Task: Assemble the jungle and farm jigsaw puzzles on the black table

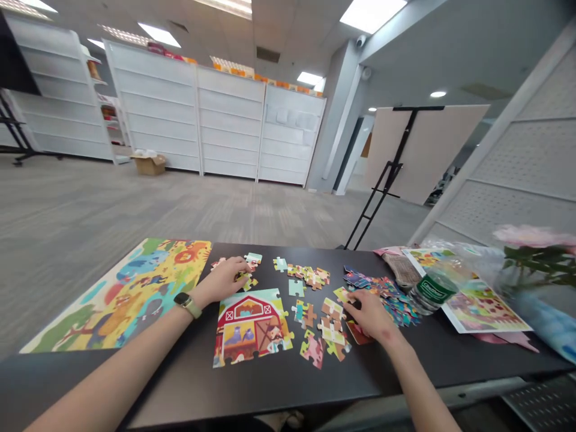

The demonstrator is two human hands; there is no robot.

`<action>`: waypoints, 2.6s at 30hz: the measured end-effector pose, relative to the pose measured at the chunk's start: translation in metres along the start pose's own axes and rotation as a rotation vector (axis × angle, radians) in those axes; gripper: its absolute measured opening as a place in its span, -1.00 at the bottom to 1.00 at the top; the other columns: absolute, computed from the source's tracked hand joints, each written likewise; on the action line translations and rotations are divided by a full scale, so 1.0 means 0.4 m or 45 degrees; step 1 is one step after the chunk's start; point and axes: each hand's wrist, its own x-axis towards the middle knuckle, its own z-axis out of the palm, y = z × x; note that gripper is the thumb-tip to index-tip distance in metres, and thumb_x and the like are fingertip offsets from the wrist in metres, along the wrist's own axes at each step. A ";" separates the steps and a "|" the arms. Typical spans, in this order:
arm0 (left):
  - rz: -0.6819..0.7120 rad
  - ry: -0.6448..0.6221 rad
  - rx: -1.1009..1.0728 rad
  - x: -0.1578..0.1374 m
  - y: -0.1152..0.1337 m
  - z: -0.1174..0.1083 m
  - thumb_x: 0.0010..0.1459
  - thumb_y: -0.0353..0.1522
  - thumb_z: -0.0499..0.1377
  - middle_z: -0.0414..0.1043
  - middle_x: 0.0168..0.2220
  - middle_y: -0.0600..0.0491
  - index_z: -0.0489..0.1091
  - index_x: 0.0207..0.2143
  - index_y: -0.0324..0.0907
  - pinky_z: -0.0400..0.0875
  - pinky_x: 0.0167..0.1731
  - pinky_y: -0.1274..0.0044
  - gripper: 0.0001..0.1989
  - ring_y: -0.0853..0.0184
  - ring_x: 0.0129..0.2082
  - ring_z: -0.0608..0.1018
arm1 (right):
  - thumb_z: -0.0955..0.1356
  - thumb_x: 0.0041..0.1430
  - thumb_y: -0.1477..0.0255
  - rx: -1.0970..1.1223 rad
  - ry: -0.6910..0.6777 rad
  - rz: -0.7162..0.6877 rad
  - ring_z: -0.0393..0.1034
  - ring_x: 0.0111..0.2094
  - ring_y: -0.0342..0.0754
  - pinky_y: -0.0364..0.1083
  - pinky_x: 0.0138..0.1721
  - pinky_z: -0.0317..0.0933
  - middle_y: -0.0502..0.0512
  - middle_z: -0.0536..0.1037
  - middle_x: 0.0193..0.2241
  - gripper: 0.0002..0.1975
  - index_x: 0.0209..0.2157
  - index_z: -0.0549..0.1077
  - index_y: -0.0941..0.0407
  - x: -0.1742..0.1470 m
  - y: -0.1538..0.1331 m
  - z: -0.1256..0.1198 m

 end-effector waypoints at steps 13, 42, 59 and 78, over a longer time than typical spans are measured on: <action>0.238 -0.104 -0.111 -0.006 0.057 -0.017 0.22 -0.33 0.18 0.45 -0.12 -0.04 0.47 -0.16 -0.14 0.37 0.00 0.40 -0.84 0.19 -0.06 0.50 | 0.32 0.11 0.17 0.141 0.347 0.056 0.53 -0.23 0.12 0.06 -0.14 0.38 0.23 0.59 -0.11 -0.60 -0.08 0.46 0.11 -0.072 -0.087 -0.017; 0.353 -0.332 -0.060 -0.013 0.093 -0.002 0.26 -0.34 0.16 0.46 -0.08 0.00 0.47 -0.10 -0.16 0.38 -0.15 0.52 -0.81 0.31 -0.19 0.55 | 0.28 0.19 0.66 0.644 -0.106 -0.877 0.35 -0.03 0.08 0.08 0.02 0.39 0.13 0.57 -0.12 -0.71 -0.14 0.49 0.10 -0.267 -0.598 0.085; 0.058 -0.607 -0.512 -0.010 0.097 -0.056 0.16 -0.24 0.24 0.34 -0.49 0.14 0.44 -0.31 -0.22 0.21 -0.52 0.62 -0.79 0.43 -0.51 0.38 | 0.22 0.21 0.64 0.506 0.350 -0.659 0.36 0.10 0.06 0.06 0.08 0.33 0.16 0.51 0.07 -0.66 -0.09 0.48 0.06 -0.335 -0.383 0.047; -0.031 -0.905 -0.353 -0.032 0.151 -0.039 -0.08 -0.23 0.40 0.34 -0.42 0.17 0.41 -0.37 -0.14 0.12 -0.53 0.60 -0.71 0.41 -0.45 0.37 | 0.35 0.22 0.18 0.172 0.604 -0.013 0.46 -0.09 0.12 0.11 -0.05 0.34 0.18 0.59 -0.15 -0.76 -0.33 0.50 0.06 -0.381 -0.059 0.051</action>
